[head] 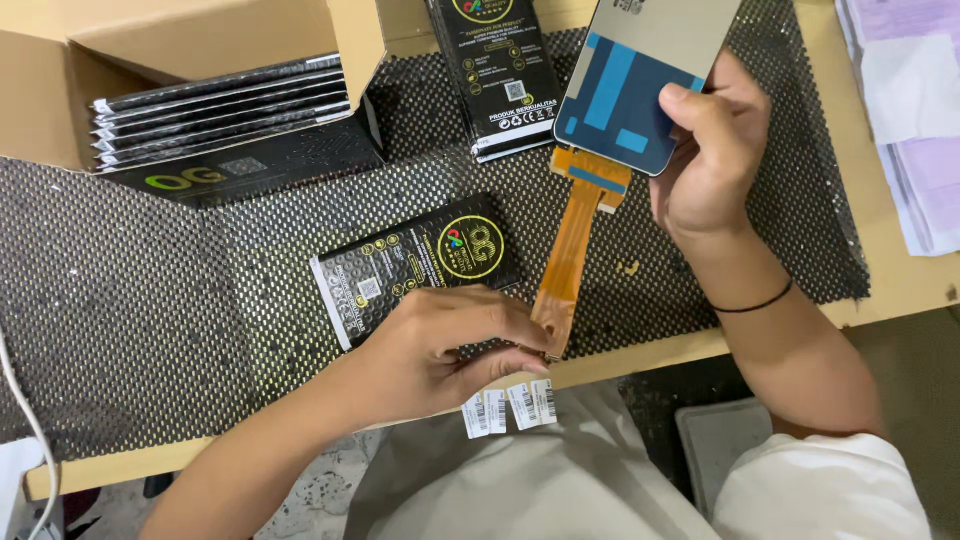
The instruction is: The person unpacks several smartphone display assemblies from a cardboard box. They remove each unit from its black packaging, peel off the protective plastic film, and briefly display the screen and ribbon cable before placing the items on the table.
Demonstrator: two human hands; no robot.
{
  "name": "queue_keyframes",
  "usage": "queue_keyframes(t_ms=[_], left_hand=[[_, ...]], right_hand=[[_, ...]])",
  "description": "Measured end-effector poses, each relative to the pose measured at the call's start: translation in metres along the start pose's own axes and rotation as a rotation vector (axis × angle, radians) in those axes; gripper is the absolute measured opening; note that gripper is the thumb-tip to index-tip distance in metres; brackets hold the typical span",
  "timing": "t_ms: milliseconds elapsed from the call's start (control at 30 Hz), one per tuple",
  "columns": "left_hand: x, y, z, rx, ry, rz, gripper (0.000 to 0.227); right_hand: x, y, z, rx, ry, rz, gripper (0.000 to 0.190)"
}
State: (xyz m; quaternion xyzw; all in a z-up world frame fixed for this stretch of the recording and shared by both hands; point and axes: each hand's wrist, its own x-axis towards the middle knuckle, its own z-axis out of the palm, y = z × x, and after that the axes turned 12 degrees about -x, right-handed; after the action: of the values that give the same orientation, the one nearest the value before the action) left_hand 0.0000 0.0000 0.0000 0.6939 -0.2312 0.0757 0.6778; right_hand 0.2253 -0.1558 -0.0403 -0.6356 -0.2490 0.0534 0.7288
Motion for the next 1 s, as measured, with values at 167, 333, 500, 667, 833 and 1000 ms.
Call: queue_keyframes(t_ms=[167, 333, 500, 667, 833, 1000], left_hand=[[0.000, -0.001, 0.000, -0.016, 0.005, 0.014, 0.013], [0.000, -0.001, 0.002, -0.027, 0.001, 0.001, 0.013], [0.001, -0.002, 0.003, -0.010, 0.010, 0.024, 0.015], [0.001, -0.004, 0.003, 0.005, 0.016, 0.045, 0.012], [0.000, -0.004, 0.001, 0.006, 0.009, 0.021, 0.013], [0.000, -0.004, 0.001, 0.024, -0.008, -0.017, 0.015]], right_hand=[[-0.002, -0.008, 0.001, -0.010, 0.001, -0.055, 0.037], [-0.002, -0.009, -0.001, -0.045, -0.031, -0.112, 0.039], [-0.002, -0.010, -0.003, -0.029, -0.007, -0.114, 0.032], [-0.003, -0.010, -0.003, -0.046, -0.028, -0.115, 0.031], [-0.001, -0.010, -0.004, -0.059, -0.014, -0.122, 0.032], [-0.001, -0.011, -0.003, -0.012, -0.013, -0.098, 0.030]])
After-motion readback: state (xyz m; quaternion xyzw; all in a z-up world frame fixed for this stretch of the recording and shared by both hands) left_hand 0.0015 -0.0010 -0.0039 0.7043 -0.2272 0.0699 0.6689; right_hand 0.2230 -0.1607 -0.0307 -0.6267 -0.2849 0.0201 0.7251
